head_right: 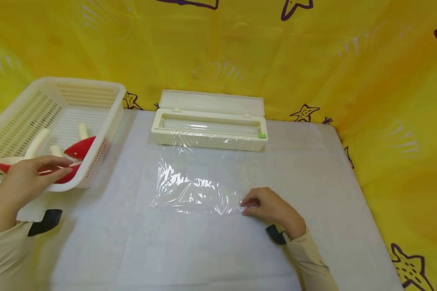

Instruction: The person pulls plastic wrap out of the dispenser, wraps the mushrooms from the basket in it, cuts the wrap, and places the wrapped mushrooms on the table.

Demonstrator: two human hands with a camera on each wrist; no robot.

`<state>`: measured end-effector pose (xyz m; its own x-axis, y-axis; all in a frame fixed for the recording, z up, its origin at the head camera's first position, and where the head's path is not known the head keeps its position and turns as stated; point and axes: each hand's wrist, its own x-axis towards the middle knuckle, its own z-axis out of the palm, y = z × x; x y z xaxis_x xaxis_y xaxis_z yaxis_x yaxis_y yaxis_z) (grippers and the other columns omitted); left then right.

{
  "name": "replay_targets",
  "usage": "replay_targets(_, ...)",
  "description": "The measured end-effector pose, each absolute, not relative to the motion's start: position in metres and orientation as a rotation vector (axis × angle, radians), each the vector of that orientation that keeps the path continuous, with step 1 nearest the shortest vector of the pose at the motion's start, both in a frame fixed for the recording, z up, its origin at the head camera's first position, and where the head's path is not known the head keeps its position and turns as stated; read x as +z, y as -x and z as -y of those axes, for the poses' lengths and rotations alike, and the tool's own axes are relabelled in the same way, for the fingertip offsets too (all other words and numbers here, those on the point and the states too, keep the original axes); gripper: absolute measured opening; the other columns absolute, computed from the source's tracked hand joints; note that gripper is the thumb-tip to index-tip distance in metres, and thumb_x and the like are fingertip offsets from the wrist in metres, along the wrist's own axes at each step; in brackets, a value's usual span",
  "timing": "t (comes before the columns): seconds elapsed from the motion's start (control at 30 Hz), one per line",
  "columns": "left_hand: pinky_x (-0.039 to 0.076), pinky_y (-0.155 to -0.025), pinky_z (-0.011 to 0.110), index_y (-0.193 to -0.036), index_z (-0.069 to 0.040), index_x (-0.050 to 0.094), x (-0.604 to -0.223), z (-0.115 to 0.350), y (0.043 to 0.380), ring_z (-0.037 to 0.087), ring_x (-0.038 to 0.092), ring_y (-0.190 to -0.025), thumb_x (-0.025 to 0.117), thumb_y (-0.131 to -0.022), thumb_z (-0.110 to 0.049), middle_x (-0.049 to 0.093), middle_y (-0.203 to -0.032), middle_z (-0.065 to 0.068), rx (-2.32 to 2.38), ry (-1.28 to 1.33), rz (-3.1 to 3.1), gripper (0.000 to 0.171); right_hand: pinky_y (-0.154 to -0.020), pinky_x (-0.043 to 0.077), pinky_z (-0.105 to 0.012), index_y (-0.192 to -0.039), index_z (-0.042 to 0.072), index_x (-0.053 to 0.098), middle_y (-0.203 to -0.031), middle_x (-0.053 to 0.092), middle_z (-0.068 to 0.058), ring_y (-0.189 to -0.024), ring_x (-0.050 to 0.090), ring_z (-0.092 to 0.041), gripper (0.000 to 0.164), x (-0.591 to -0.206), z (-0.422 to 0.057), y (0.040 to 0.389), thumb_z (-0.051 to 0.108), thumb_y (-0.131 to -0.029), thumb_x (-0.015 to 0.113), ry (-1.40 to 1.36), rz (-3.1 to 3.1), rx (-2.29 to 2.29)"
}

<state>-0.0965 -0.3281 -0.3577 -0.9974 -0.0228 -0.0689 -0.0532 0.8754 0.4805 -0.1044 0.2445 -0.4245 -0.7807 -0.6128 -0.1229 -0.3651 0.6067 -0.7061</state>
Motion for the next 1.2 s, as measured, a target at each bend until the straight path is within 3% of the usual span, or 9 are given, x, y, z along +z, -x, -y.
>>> replay_targets(0.13,0.042,-0.085,0.055,-0.126,-0.009,0.066,-0.356,0.326,0.098,0.048,0.051,-0.116,0.061,-0.097,-0.042,0.062,-0.125,0.029,0.74,0.071,-2.95,0.044,-0.073,0.051,-0.02,-0.092,0.012,0.076,-0.089,0.073,0.004,-0.079,0.06,-0.002,0.013,-0.426,-0.245,0.105,0.014,-0.081,0.082,0.784,-2.479,-0.995)
replay_targets(0.23,0.04,-0.089,0.061,-0.126,-0.008,0.065,-0.356,0.326,0.098,0.049,0.048,-0.118,0.06,-0.097,-0.042,0.061,-0.126,0.03,0.734,0.067,-2.931,0.045,-0.073,0.051,-0.02,-0.092,0.013,0.076,-0.089,0.073,0.004,-0.079,0.059,-0.001,0.013,-0.426,-0.245,0.105,0.015,-0.081,0.082,0.784,-2.48,-0.995)
replay_targets(0.37,0.04,-0.089,0.061,-0.127,-0.008,0.064,-0.357,0.326,0.098,0.049,0.046,-0.118,0.061,-0.097,-0.041,0.058,-0.128,0.03,0.757,0.063,-2.919,0.045,-0.073,0.051,-0.02,-0.093,0.013,0.075,-0.089,0.073,0.004,-0.079,0.058,0.001,0.013,-0.425,-0.245,0.105,0.016,-0.081,0.081,0.777,-2.482,-0.988)
replay_targets(0.57,0.041,-0.082,0.032,-0.124,-0.005,0.063,-0.356,0.324,0.096,0.047,0.048,-0.116,0.066,-0.095,-0.025,0.059,-0.125,0.029,0.788,0.027,-3.001,0.035,-0.072,0.051,-0.02,-0.093,0.013,0.075,-0.089,0.072,0.005,-0.078,0.058,0.002,0.012,-0.426,-0.245,0.104,0.016,-0.082,0.081,0.769,-2.481,-0.99)
replay_targets(0.6,0.042,-0.081,0.032,-0.123,-0.003,0.063,-0.356,0.324,0.096,0.047,0.048,-0.115,0.067,-0.095,-0.021,0.059,-0.124,0.03,0.78,0.02,-3.015,0.034,-0.072,0.051,-0.02,-0.093,0.013,0.075,-0.089,0.072,0.005,-0.078,0.058,0.002,0.012,-0.426,-0.245,0.104,0.016,-0.082,0.081,0.77,-2.48,-0.99)
replay_targets(0.73,0.049,-0.081,0.053,-0.126,0.003,0.06,-0.354,0.321,0.094,0.051,0.047,-0.109,0.069,-0.092,-0.012,0.056,-0.122,0.035,0.71,0.008,-3.063,0.038,-0.072,0.051,-0.021,-0.093,0.013,0.075,-0.089,0.072,0.005,-0.078,0.058,0.002,0.013,-0.425,-0.245,0.104,0.017,-0.082,0.081,0.776,-2.478,-0.99)
replay_targets(0.8,0.045,-0.083,0.064,-0.125,0.004,0.06,-0.353,0.32,0.092,0.052,0.047,-0.108,0.069,-0.09,-0.007,0.056,-0.121,0.036,0.685,0.003,-3.105,0.038,-0.072,0.051,-0.021,-0.093,0.012,0.075,-0.089,0.072,0.005,-0.079,0.058,0.001,0.013,-0.425,-0.244,0.104,0.017,-0.082,0.081,0.777,-2.475,-0.989)
replay_targets(1.2,0.034,-0.08,0.06,-0.116,0.005,0.064,-0.337,0.311,0.08,0.054,0.048,-0.099,0.065,-0.088,0.0,0.058,-0.115,0.037,0.576,0.098,-3.319,0.029,-0.071,0.051,-0.02,-0.092,0.013,0.075,-0.087,0.071,0.005,-0.078,0.056,0.0,0.013,-0.425,-0.245,0.104,0.017,-0.081,0.081,0.768,-2.47,-0.999)
